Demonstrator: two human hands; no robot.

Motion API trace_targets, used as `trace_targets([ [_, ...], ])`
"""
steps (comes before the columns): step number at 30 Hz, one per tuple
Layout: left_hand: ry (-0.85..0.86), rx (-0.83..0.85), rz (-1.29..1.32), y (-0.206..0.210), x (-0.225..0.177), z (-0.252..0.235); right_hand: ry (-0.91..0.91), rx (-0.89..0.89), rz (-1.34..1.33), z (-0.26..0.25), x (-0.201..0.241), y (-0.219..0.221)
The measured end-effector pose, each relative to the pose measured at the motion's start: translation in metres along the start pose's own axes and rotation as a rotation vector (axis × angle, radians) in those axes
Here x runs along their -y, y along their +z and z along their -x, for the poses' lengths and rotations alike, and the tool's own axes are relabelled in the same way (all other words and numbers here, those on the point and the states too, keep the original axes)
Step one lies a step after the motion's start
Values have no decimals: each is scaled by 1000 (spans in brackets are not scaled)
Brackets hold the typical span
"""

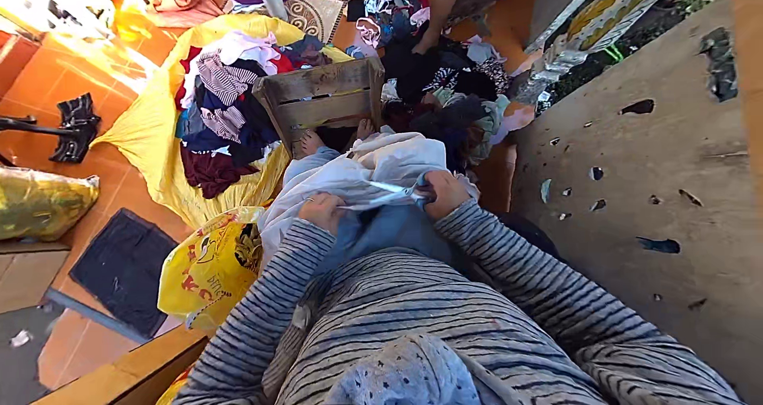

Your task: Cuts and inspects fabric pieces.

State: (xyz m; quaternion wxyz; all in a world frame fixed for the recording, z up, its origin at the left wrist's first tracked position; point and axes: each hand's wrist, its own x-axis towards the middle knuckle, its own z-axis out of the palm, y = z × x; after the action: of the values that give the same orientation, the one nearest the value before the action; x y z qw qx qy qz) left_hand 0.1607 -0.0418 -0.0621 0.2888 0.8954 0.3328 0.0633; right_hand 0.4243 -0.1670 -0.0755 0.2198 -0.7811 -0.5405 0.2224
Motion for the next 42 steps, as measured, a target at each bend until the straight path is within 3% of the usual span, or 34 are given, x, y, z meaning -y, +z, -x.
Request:
trace_targets([
  [2,6,-134,135,-36,-3,-16,86,-67,-251,-18,-1,-29],
  [6,-11,-331,395,-103,-10,-47,-113,-188,-603,-49,7,-90],
  [9,4,-414,326,-127,-23,-59,-202,-215,-674,-64,26,-121],
  [11,68,-362,212,-112,-39,-56,-153,-238,-733,-67,39,-130],
  [15,138,-220,33,-30,-66,-44,70,-249,-964,-68,75,-142],
  [17,27,-145,22,-34,-65,-46,98,-234,-1031,-69,83,-149],
  [19,-96,-160,47,-70,-57,-49,-13,-246,-977,-72,78,-159],
  [22,53,-445,11,-119,-31,-49,-236,-177,-714,-71,75,-180],
  [25,114,-545,11,-159,-39,-47,-327,-93,-485,-71,89,-196],
  [28,276,-558,-5,-170,-39,-34,-372,-37,-444,-61,91,-199],
  [30,413,-422,23,-159,-28,-12,-390,66,-469,-43,79,-189],
  [31,413,-265,65,-146,-23,5,-362,174,-487,-31,69,-181],
  [33,295,258,135,-120,-18,37,-255,508,-485,-9,41,-161],
  [35,52,817,165,-95,-21,49,-125,767,-486,-2,18,-143],
  [36,-19,901,177,-81,-20,50,-100,762,-511,-1,5,-133],
  [37,-52,845,205,-71,-18,50,-95,680,-551,-2,-8,-121],
  [39,-30,475,244,-55,-12,45,-107,476,-569,-6,-25,-100],
  [42,-70,-51,133,-39,-5,21,-22,207,-297,-12,-25,-78],
])
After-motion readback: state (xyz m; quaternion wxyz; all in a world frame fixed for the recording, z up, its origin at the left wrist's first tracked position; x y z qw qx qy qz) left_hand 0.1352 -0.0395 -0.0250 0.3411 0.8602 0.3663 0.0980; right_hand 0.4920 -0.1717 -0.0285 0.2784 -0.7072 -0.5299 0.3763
